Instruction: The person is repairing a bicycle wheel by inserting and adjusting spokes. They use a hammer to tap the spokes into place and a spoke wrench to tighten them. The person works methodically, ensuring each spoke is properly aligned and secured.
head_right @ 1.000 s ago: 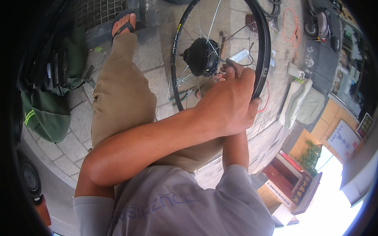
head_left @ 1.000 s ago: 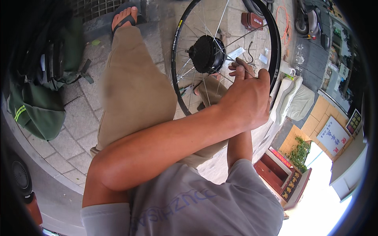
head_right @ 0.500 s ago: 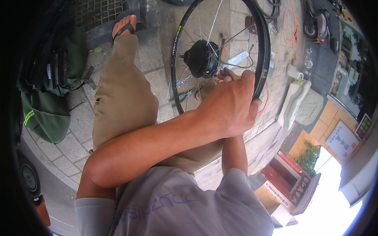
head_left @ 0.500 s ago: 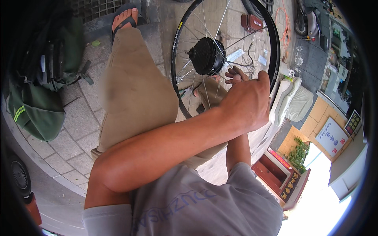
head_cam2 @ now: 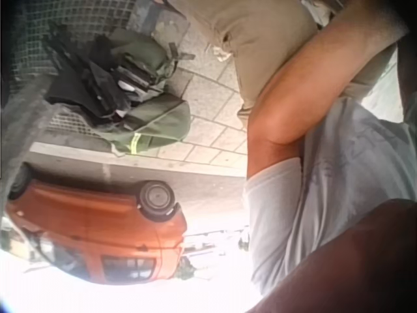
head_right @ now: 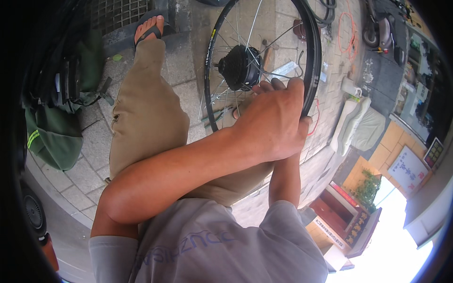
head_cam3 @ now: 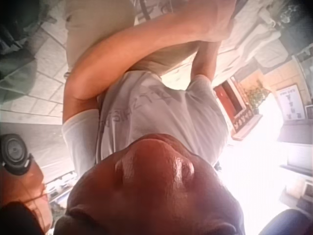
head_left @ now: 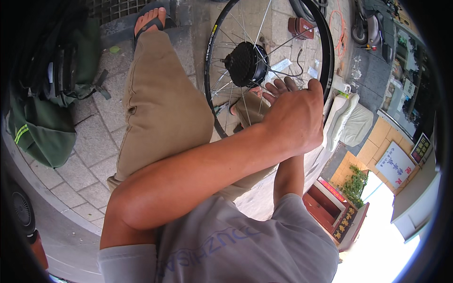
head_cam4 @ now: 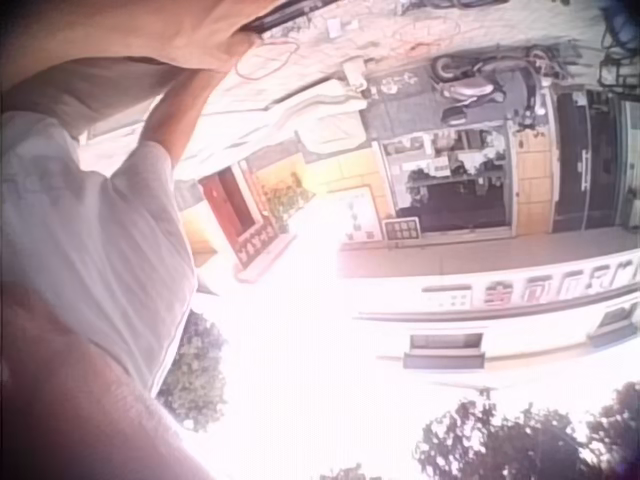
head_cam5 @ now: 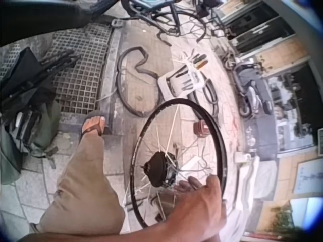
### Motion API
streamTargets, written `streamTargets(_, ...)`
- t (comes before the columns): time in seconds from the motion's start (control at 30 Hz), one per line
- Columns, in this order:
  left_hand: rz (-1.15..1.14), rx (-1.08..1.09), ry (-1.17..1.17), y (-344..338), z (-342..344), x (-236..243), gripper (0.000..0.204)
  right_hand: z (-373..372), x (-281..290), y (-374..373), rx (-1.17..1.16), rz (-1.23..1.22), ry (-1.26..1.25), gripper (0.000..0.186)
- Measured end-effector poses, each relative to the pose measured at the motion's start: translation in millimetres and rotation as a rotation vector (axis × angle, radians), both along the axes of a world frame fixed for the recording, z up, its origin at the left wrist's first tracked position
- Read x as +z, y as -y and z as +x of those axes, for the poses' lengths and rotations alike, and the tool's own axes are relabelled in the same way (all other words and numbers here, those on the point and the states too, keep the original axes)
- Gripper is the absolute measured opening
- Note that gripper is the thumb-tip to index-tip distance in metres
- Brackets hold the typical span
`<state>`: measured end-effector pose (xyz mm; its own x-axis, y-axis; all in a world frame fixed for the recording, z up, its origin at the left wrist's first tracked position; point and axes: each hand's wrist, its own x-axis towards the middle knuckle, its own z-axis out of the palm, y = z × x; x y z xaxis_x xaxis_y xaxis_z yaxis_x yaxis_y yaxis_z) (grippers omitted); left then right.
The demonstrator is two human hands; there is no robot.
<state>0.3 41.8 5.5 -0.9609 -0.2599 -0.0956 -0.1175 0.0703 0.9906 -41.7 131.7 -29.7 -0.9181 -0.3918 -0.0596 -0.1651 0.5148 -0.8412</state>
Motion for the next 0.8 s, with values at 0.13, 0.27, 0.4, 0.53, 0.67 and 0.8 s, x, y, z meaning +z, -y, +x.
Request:
streamTargets(0.13,-0.089,0.116,-0.012,-11.1,0.9,0.4,0.041,3.8,4.3,0.8,-0.023,-0.003,-0.001,0.021)
streamTargets(0.27,0.116,-0.105,0.019,5.4,-0.2,2.7,0.042,5.3,4.3,0.0,-0.040,-0.021,0.025,0.021)
streamTargets(0.4,0.222,-0.150,-0.013,16.2,1.6,4.0,0.042,10.3,7.9,-0.1,-0.068,-0.037,0.051,0.021)
streamTargets(0.53,0.116,-0.043,-0.078,11.0,5.2,3.2,0.041,13.4,10.9,-0.1,-0.100,-0.073,0.102,0.020)
streamTargets(0.67,0.146,-0.085,-0.082,12.0,4.8,1.7,0.040,14.7,15.1,-1.5,-0.161,-0.151,0.187,0.020)
streamTargets(0.8,0.158,-0.115,-0.090,15.0,7.1,-0.1,0.040,13.9,23.1,-2.9,-0.255,-0.283,0.315,0.020)
